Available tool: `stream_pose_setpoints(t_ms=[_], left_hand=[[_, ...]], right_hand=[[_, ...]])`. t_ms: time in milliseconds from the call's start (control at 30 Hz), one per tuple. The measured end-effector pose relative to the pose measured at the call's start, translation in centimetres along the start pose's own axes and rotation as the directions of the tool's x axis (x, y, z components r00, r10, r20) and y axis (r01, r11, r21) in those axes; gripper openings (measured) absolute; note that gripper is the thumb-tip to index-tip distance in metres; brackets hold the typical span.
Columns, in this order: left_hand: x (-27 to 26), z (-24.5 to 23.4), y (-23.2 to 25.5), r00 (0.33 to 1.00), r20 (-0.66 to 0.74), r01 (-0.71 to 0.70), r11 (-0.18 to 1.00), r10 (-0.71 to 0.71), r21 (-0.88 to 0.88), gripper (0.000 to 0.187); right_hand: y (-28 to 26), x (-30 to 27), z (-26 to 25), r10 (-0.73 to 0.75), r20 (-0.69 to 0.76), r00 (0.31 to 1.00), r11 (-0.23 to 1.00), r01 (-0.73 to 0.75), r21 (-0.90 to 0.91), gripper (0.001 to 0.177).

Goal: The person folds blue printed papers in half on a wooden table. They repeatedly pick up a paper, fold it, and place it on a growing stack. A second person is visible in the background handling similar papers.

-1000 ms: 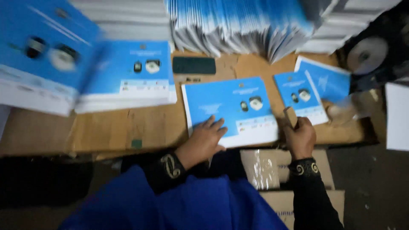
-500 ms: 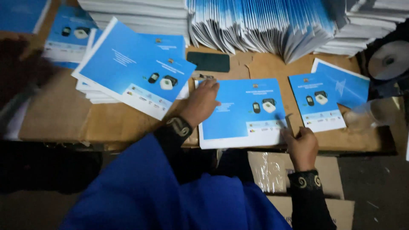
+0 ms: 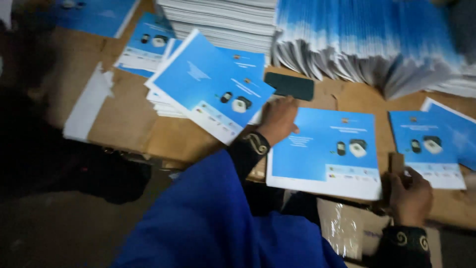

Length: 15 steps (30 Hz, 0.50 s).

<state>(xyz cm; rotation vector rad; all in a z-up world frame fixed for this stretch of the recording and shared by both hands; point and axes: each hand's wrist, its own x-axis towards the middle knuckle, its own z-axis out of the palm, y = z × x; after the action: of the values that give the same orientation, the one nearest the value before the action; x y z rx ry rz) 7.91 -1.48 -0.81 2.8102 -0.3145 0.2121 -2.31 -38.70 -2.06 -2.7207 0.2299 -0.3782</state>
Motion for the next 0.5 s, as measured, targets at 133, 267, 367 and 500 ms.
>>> stream_pose_setpoints(t_ms=[133, 267, 367, 500], left_hand=[[-0.6, -0.5, -0.2, 0.994, -0.034, -0.112, 0.985, 0.108, -0.135, 0.060], [-1.2, -0.7, -0.4, 0.983, -0.139, -0.139, 0.976, 0.116, -0.168, 0.093], [-2.3, -1.5, -0.5, 0.986, -0.083, -0.161, 0.941, 0.143, -0.298, 0.070], [-2.6, 0.1, -0.4, 0.976, -0.156, -0.183, 0.959, 0.151, -0.218, 0.051]], right_hand=[[-2.0, -1.2, -0.1, -0.402, -0.219, 0.889, 0.887, 0.320, -0.332, 0.040], [-2.4, -2.0, -0.8, -0.394, -0.008, 0.919, 0.918, 0.394, 0.051, 0.050], [-8.6, -3.2, -4.8, -0.083, 0.286, 0.955, 0.956, -0.005, 0.292, 0.070], [-12.5, -5.1, -7.0, 0.060, 0.321, 0.945, 0.932, -0.169, 0.321, 0.042]])
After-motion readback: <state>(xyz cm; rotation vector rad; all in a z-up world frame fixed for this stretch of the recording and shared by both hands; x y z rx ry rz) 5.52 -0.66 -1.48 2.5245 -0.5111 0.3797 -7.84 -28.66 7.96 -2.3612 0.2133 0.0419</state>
